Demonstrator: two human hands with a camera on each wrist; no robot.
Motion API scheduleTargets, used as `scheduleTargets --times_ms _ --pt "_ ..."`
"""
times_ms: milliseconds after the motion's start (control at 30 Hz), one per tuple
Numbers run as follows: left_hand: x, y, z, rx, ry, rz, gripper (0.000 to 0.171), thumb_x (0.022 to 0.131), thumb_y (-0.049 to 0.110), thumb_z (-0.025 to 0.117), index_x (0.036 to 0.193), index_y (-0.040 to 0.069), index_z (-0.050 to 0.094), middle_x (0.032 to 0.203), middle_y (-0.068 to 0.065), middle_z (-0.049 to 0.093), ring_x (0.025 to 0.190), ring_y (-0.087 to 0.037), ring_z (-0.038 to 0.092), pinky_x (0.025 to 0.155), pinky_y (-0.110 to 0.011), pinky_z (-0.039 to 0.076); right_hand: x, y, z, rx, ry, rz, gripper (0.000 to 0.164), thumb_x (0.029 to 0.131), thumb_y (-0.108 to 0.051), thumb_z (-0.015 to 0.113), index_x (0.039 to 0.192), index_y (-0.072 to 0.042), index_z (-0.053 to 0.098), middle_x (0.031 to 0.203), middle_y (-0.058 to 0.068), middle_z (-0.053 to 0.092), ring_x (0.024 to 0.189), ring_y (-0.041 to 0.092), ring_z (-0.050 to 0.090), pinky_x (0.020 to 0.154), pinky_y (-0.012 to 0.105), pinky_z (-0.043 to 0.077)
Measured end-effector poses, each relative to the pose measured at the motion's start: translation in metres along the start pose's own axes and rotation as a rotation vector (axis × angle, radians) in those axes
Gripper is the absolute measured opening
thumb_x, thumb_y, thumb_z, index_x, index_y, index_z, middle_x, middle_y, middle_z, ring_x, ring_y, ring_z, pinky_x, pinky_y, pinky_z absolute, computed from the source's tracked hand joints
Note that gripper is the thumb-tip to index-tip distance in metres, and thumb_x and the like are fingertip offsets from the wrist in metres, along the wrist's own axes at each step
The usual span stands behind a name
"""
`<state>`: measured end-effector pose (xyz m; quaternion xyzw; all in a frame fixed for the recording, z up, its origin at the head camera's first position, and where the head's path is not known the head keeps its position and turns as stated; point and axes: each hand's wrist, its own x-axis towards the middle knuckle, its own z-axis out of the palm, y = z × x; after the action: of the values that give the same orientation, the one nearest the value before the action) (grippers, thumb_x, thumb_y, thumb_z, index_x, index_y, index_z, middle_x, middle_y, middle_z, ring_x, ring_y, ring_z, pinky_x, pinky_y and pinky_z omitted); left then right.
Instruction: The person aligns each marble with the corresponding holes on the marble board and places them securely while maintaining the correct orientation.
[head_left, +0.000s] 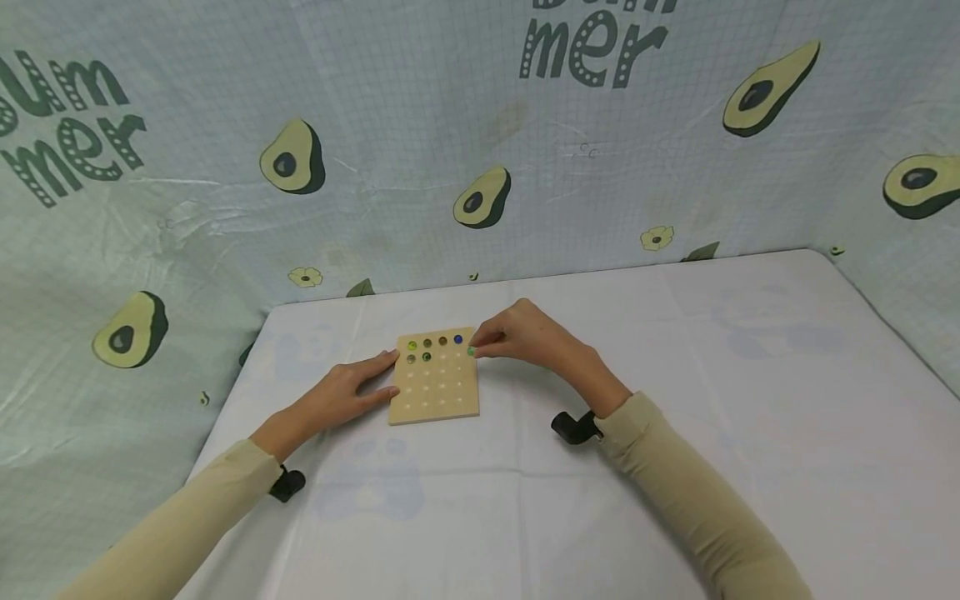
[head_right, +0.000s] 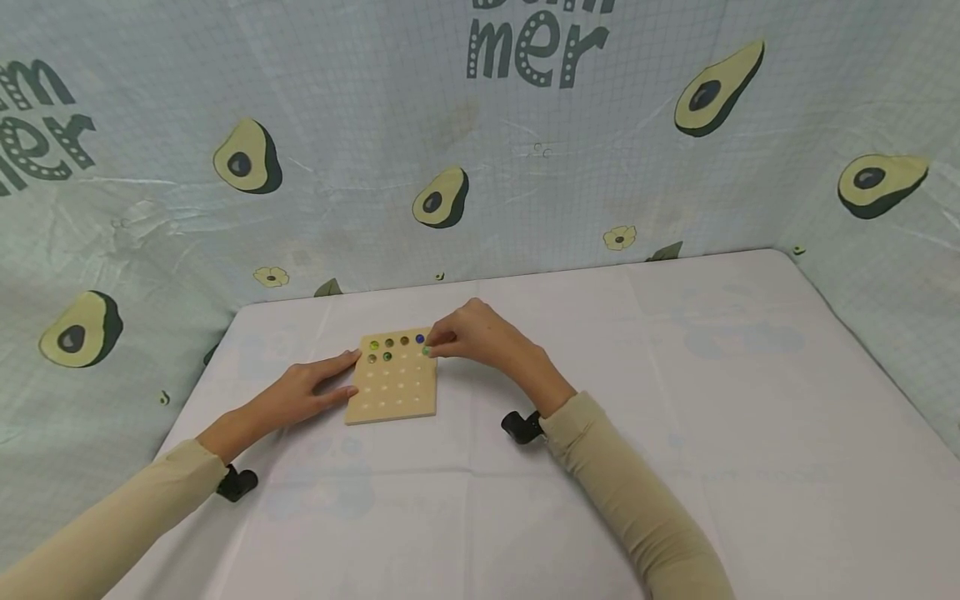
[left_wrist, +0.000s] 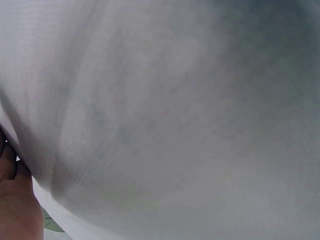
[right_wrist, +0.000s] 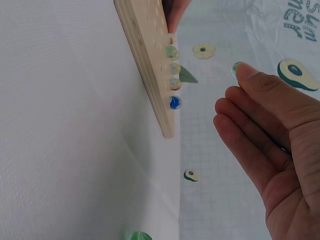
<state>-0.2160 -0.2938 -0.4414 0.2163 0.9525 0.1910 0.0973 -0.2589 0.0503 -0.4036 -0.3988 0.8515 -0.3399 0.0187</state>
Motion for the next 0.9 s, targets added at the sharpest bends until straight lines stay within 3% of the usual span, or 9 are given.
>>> scheduleTargets --times_ms 467,900 --pt "0.002 0.001 0.000 0.001 0.007 -0.003 0.076 0.099 0.052 0.062 0.160 0.015 0.035 0.160 -0.014 0.037 0.146 -0.035 0.038 0.115 -0.056 0.037 0.016 0.008 0.012 -0.006 -0.013 -0.052 0.016 0.090 -0.020 0.080 0.102 -0.008 0.082 0.093 -0.002 0.079 0.082 0.002 0.072 0.070 0.016 0.056" --pt "0.003 0.001 0.000 0.010 0.011 -0.008 0.076 0.099 0.053 0.062 0.160 0.016 0.036 0.160 -0.014 0.038 0.146 -0.035 0.039 0.115 -0.055 0.037 0.035 0.016 0.021 -0.048 -0.027 -0.017 0.016 0.089 -0.021 0.081 0.100 -0.010 0.082 0.092 -0.002 0.079 0.079 0.001 0.071 0.070 0.016 0.055"
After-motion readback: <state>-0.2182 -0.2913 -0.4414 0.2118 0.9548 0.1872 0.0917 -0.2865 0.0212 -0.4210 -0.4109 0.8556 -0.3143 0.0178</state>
